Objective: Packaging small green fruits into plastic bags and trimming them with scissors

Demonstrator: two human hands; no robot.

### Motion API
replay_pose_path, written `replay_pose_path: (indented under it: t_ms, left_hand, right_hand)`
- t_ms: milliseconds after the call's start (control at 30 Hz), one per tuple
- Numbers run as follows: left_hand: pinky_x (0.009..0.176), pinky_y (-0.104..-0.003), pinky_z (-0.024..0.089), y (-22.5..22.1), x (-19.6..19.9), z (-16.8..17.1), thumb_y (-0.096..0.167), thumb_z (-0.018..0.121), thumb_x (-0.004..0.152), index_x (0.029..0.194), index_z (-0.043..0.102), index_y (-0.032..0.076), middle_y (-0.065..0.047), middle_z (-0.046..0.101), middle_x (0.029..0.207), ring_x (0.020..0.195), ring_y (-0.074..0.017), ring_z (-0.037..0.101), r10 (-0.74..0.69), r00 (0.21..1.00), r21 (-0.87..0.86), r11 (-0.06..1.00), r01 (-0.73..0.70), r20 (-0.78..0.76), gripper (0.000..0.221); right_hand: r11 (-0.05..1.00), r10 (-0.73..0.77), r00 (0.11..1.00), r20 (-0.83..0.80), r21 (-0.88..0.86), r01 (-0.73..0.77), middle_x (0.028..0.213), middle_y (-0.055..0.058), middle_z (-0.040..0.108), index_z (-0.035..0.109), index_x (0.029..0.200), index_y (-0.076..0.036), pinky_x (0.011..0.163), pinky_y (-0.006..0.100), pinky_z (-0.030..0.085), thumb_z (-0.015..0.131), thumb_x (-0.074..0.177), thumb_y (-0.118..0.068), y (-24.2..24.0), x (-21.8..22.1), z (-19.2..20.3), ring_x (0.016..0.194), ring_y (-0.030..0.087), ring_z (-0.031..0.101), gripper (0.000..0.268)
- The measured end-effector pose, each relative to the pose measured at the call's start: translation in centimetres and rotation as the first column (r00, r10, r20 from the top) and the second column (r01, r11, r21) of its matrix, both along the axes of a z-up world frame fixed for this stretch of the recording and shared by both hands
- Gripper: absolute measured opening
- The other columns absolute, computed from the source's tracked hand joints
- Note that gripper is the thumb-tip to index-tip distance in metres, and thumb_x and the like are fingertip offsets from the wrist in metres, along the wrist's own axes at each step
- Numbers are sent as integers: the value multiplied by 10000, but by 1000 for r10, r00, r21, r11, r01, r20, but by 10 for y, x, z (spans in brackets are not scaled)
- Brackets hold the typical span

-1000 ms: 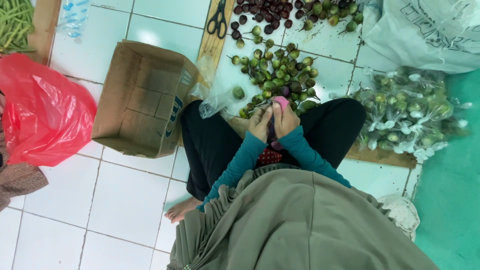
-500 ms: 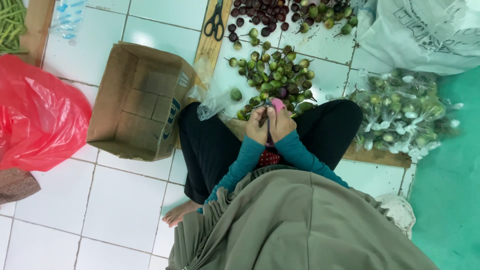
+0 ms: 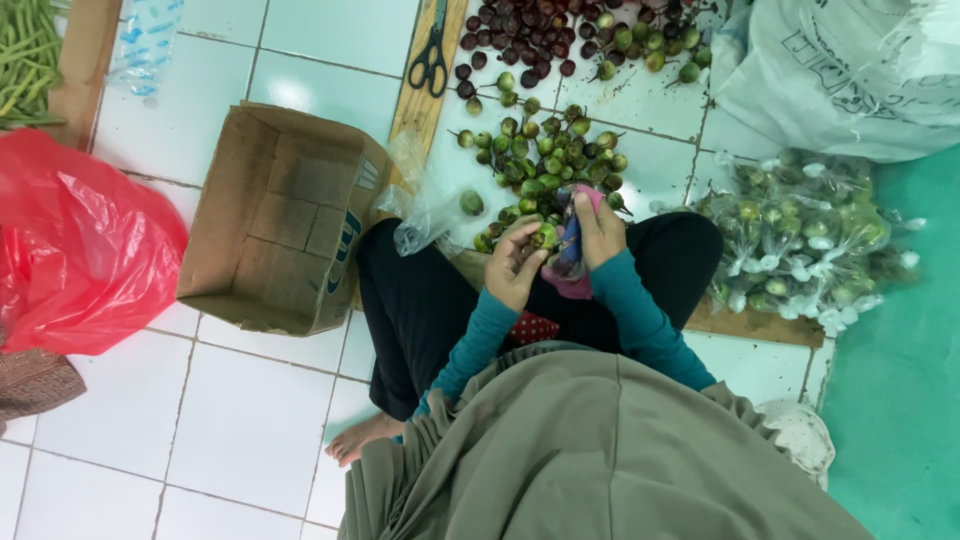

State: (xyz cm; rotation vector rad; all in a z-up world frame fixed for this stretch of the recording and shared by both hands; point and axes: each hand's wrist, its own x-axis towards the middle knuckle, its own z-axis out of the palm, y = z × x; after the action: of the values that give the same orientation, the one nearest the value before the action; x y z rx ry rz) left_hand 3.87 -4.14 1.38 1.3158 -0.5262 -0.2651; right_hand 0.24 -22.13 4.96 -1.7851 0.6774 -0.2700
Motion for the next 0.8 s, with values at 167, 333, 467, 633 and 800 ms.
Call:
replay_pose_path:
  t_ms: [167, 333, 467, 633, 800]
  left_hand:
    - [985, -480, 595, -15, -5, -35, -167, 591, 985, 1411, 545, 13, -219, 642, 1364, 1279, -346, 619, -8, 999, 53, 999, 11, -53, 464]
    - [908, -449, 631, -1, -10, -7, -162, 569, 1004, 1365, 565, 14, -199, 651, 1388, 1255, -360, 652, -90, 994, -2, 996, 90, -64, 401]
    - [931, -432, 651, -4, -11, 19, -74, 622, 1029, 1412, 557, 21, -197, 646, 1395, 1234, -326, 669, -125, 986, -61, 991, 119, -111, 401]
    - [991, -420, 621, -7, 0, -11, 10, 641, 1054, 1389, 531, 5, -167, 589, 1422, 1290, -293, 608, -63, 992, -120, 992, 49, -112, 353]
    - [909, -430, 645, -13, -5, -20, 15, 646, 1043, 1395, 565, -4, -172, 624, 1348, 1221, -303, 649, -149, 985, -86, 986, 142, -83, 362]
  right_hand:
    - [957, 63, 995, 77, -287, -39, 1185, 182, 670, 660, 1317, -72, 990, 527, 511, 483, 1140, -362, 44, -3, -3, 1132, 424, 635, 383]
    - [998, 0, 999, -36, -70, -2, 902, 227, 700, 682, 1000, -37, 850, 576, 526, 507, 1112, -503, 20, 6, -22, 997, 459, 660, 510]
    - [994, -75, 997, -31, 77, 78, 1049, 196, 724, 740, 1159, -111, 980, 521, 512, 600, 1079, -465, -5, 11, -34, 1107, 370, 666, 390]
    - [997, -67, 988, 137, -23, 71, 907, 159, 659, 646, 1368, -91, 891, 546, 561, 488, 1149, -444, 5, -12, 16, 931, 368, 667, 445]
    - [931, 36, 986, 161, -365, 26, 1152, 131, 646, 615, 1394, -102, 959, 494, 522, 532, 1125, -434, 45, -22, -21, 1083, 364, 657, 435]
